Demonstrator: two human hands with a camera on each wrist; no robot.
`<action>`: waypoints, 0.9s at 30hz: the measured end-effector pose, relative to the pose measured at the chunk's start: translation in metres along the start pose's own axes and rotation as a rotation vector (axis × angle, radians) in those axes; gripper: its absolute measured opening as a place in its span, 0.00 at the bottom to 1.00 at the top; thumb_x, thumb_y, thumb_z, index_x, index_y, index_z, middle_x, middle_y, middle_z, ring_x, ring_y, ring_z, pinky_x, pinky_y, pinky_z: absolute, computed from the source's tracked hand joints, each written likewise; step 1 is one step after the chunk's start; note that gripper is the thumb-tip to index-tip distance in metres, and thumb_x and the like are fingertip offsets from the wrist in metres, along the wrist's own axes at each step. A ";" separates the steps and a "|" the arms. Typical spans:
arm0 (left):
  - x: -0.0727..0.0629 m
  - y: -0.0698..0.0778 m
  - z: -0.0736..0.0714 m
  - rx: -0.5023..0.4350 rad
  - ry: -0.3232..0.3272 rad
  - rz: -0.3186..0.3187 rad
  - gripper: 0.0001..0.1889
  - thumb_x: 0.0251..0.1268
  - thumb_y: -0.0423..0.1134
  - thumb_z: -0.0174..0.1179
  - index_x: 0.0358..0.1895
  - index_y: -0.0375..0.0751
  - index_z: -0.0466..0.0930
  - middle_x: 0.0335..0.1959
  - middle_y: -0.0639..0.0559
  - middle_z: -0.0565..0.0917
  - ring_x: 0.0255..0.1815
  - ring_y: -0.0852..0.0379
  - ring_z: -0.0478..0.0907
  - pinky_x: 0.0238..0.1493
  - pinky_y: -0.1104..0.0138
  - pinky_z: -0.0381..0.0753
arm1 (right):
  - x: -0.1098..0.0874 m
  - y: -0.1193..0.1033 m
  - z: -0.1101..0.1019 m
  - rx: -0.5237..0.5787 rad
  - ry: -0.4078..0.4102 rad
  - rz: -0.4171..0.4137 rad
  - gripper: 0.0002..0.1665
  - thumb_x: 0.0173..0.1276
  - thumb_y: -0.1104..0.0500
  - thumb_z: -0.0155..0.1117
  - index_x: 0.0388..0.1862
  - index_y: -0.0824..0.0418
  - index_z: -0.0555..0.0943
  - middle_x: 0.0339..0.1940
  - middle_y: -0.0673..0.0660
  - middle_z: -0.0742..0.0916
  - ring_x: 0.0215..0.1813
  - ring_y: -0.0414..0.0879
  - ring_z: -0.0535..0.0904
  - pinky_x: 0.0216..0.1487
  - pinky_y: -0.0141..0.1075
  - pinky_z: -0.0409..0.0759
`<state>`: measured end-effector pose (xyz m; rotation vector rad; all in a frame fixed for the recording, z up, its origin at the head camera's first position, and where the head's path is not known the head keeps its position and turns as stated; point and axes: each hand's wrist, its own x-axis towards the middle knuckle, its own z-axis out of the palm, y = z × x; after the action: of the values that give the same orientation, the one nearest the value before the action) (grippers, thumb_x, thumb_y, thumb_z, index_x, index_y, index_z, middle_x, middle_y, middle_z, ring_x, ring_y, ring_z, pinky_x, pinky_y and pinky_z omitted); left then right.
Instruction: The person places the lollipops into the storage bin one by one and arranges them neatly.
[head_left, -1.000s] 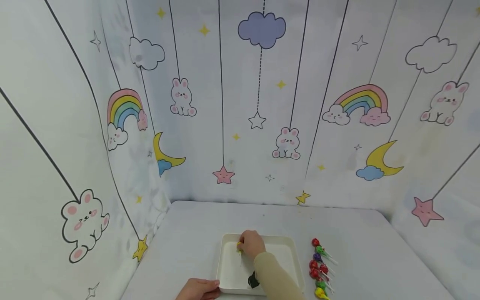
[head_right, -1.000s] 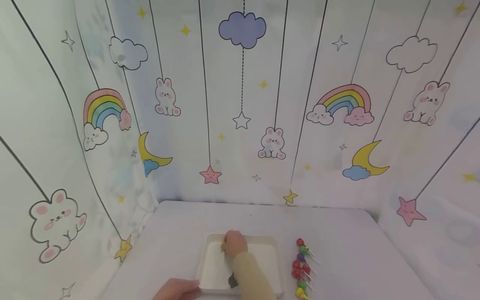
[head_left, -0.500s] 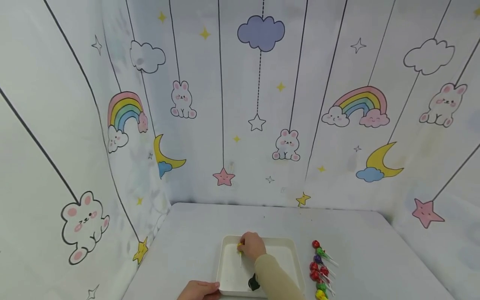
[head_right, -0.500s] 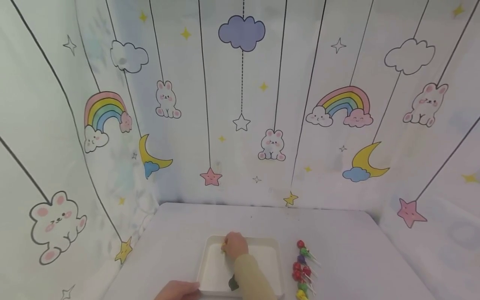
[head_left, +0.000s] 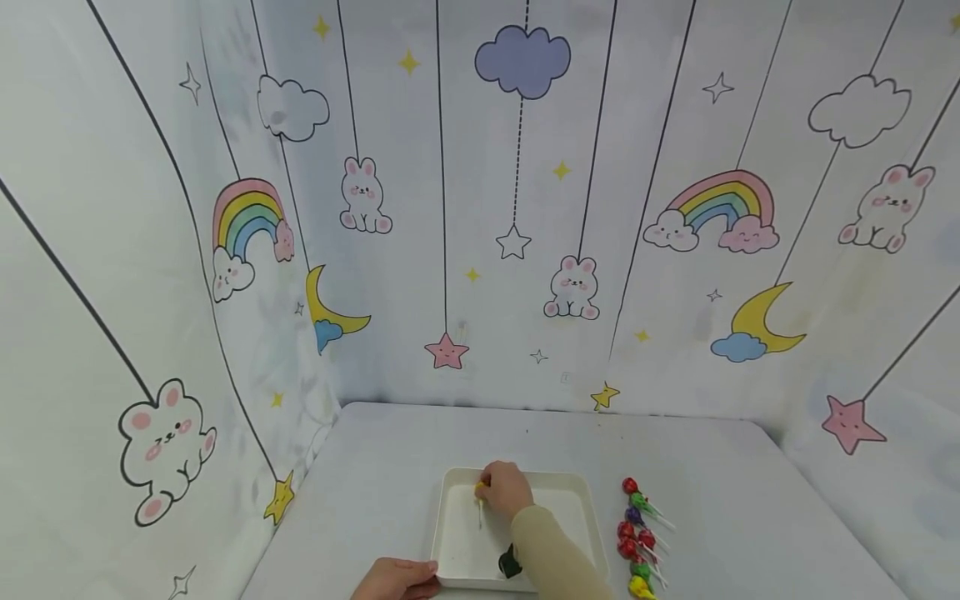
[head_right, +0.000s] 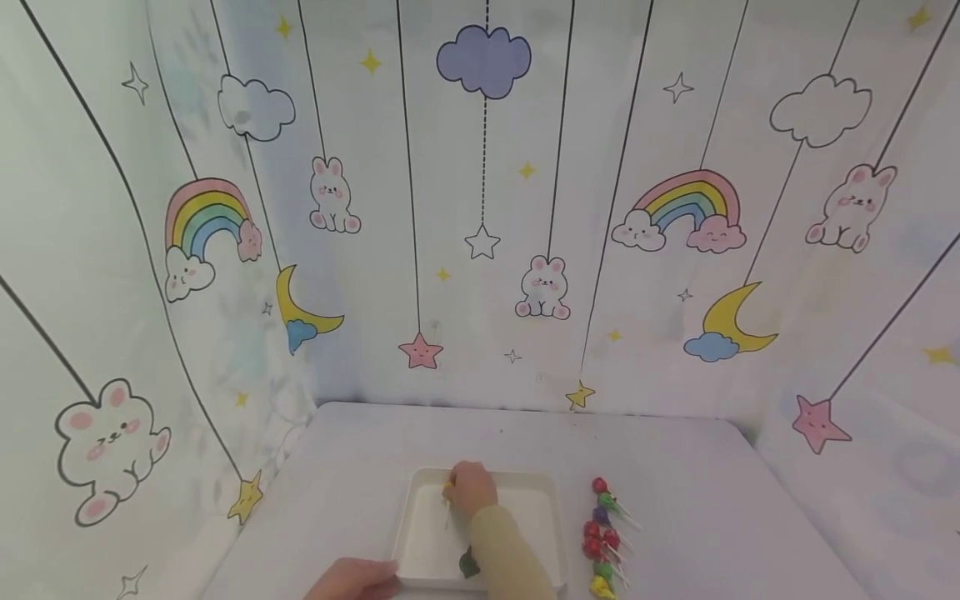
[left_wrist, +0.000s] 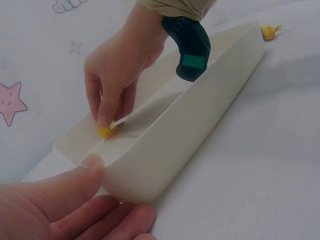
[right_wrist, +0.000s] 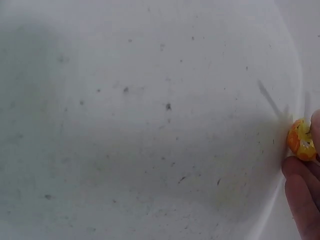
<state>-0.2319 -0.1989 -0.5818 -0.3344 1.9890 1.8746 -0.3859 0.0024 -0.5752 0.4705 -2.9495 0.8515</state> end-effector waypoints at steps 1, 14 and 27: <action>0.000 0.000 0.000 0.002 0.001 -0.001 0.18 0.70 0.40 0.67 0.48 0.23 0.85 0.40 0.39 0.91 0.42 0.52 0.91 0.45 0.63 0.91 | 0.000 0.000 0.000 0.001 0.000 0.001 0.08 0.60 0.61 0.78 0.35 0.62 0.87 0.31 0.53 0.87 0.32 0.43 0.76 0.36 0.40 0.83; 0.006 -0.004 -0.003 0.026 -0.010 -0.012 0.21 0.70 0.43 0.67 0.50 0.23 0.84 0.41 0.39 0.91 0.44 0.52 0.90 0.46 0.63 0.91 | 0.002 0.006 -0.009 0.006 0.023 -0.046 0.10 0.62 0.57 0.78 0.36 0.62 0.89 0.32 0.54 0.90 0.31 0.44 0.80 0.34 0.39 0.82; 0.012 -0.008 -0.003 0.027 0.011 -0.070 0.21 0.69 0.43 0.68 0.50 0.23 0.84 0.39 0.41 0.91 0.43 0.52 0.90 0.46 0.62 0.91 | -0.007 0.026 -0.076 0.125 -0.003 -0.064 0.14 0.68 0.61 0.72 0.50 0.66 0.87 0.44 0.57 0.91 0.45 0.50 0.86 0.47 0.45 0.89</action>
<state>-0.2397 -0.2013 -0.5940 -0.4024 1.9821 1.8059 -0.3906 0.0655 -0.5252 0.5689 -2.8780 1.0324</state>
